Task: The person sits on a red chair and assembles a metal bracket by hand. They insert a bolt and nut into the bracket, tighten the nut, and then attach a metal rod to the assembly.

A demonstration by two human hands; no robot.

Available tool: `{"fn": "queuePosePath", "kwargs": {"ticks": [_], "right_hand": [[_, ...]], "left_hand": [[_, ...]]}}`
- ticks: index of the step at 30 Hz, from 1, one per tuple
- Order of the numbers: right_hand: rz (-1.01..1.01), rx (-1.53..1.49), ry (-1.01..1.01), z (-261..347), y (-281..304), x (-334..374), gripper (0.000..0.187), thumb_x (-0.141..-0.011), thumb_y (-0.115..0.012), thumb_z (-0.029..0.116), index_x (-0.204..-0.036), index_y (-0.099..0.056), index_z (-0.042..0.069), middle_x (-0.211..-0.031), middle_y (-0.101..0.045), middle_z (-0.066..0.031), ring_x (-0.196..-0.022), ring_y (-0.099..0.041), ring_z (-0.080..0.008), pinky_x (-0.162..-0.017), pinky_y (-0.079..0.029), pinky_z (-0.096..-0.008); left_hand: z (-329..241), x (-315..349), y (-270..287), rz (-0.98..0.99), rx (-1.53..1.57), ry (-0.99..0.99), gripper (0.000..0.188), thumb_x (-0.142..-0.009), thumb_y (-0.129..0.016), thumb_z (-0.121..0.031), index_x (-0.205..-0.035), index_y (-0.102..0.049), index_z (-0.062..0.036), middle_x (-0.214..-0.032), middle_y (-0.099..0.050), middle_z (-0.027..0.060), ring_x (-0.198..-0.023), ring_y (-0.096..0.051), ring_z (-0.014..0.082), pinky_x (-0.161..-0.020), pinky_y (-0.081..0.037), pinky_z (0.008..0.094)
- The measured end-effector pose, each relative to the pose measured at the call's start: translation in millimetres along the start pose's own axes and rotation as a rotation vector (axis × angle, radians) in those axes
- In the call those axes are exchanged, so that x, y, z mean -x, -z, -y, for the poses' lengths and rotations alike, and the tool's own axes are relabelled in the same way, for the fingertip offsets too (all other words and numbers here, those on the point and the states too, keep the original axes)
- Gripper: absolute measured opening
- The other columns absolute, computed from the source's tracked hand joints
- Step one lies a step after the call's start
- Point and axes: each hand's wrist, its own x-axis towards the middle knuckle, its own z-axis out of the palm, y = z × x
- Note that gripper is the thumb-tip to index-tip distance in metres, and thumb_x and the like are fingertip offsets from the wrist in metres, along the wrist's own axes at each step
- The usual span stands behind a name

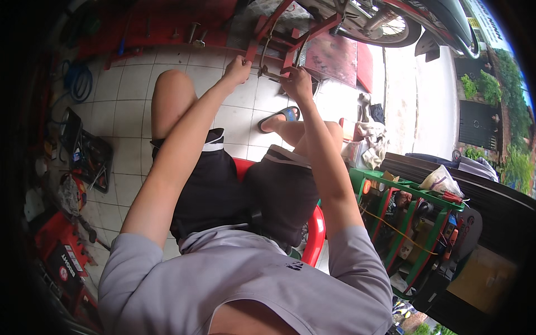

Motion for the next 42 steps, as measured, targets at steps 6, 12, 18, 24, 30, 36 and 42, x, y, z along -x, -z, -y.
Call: {"fn": "queuePosePath", "kwargs": {"ticks": [6, 12, 18, 24, 30, 36, 42], "right_hand": [[0.398, -0.203, -0.039, 16.1, 9.0, -18.8, 0.036, -0.072, -0.075, 0.025, -0.105, -0.069, 0.011, -0.093, -0.070, -0.0111, -0.085, -0.068, -0.0251, -0.079, -0.053, -0.0347], [0.433, -0.257, 0.013, 5.6, 6.0, -17.5, 0.036, -0.075, -0.072, 0.020, -0.109, -0.067, 0.011, -0.096, -0.070, -0.0118, -0.086, -0.067, -0.0273, -0.079, -0.053, -0.0355], [0.406, -0.334, 0.043, 6.2, 0.2, -22.0, 0.035, -0.074, -0.069, 0.015, -0.109, -0.068, 0.012, -0.096, -0.069, -0.0144, -0.087, -0.067, -0.0288, -0.080, -0.053, -0.0369], [0.376, -0.310, 0.062, 7.2, -2.7, -20.1, 0.034, -0.074, -0.066, 0.012, -0.108, -0.069, 0.011, -0.097, -0.068, -0.0170, -0.090, -0.066, -0.0305, -0.082, -0.051, -0.0379], [0.330, -0.376, 0.073, 1.3, -12.8, -22.1, 0.029, -0.077, -0.066, 0.010, -0.106, -0.069, 0.008, -0.094, -0.070, -0.0148, -0.083, -0.067, -0.0310, -0.078, -0.052, -0.0367], [0.342, -0.303, 0.049, 18.0, -3.1, -25.2, 0.023, -0.079, -0.065, 0.009, -0.101, -0.069, 0.005, -0.089, -0.069, -0.0172, -0.081, -0.066, -0.0338, -0.075, -0.052, -0.0384], [0.303, -0.234, 0.022, 22.8, -14.1, -23.3, 0.015, -0.078, -0.065, 0.005, -0.092, -0.070, 0.001, -0.083, -0.066, -0.0185, -0.078, -0.063, -0.0361, -0.071, -0.049, -0.0416]], "left_hand": [[21.2, -6.3, -12.6, 0.070, 0.012, -0.012, 0.029, -0.094, -0.051, -0.029, -0.107, -0.053, -0.0030, -0.099, -0.065, 0.0148, -0.077, -0.066, 0.0260, -0.067, -0.051, 0.0359], [1.9, 3.5, -4.9, 0.156, 0.321, 0.118, 0.023, -0.100, -0.046, -0.029, -0.106, -0.051, -0.0073, -0.079, -0.051, 0.0009, -0.061, -0.055, 0.0105, -0.056, -0.043, 0.0268], [0.8, -7.6, -9.5, 0.170, 0.432, 0.207, 0.019, -0.101, -0.044, -0.028, -0.103, -0.048, -0.0099, -0.081, -0.048, 0.0005, -0.065, -0.053, 0.0121, -0.059, -0.044, 0.0277], [1.2, -21.5, -2.3, 0.251, 0.309, 0.312, 0.018, -0.102, -0.041, -0.026, -0.101, -0.047, -0.0085, -0.083, -0.049, 0.0021, -0.066, -0.052, 0.0136, -0.062, -0.046, 0.0293], [6.2, -25.5, 2.2, 0.282, -0.244, 0.159, 0.030, -0.100, -0.042, -0.031, -0.106, -0.051, -0.0031, -0.084, -0.057, 0.0070, -0.068, -0.055, 0.0167, -0.063, -0.046, 0.0316], [5.0, -25.9, 6.6, 0.144, -0.631, -0.273, 0.042, -0.097, -0.046, -0.035, -0.095, -0.058, 0.0059, -0.089, -0.064, 0.0235, -0.080, -0.063, 0.0348, -0.073, -0.048, 0.0444], [-44.5, -24.2, 8.6, 0.323, -0.785, -0.150, 0.044, -0.094, -0.050, -0.034, -0.090, -0.060, 0.0088, -0.086, -0.063, 0.0287, -0.082, -0.063, 0.0406, -0.077, -0.047, 0.0475]]}}
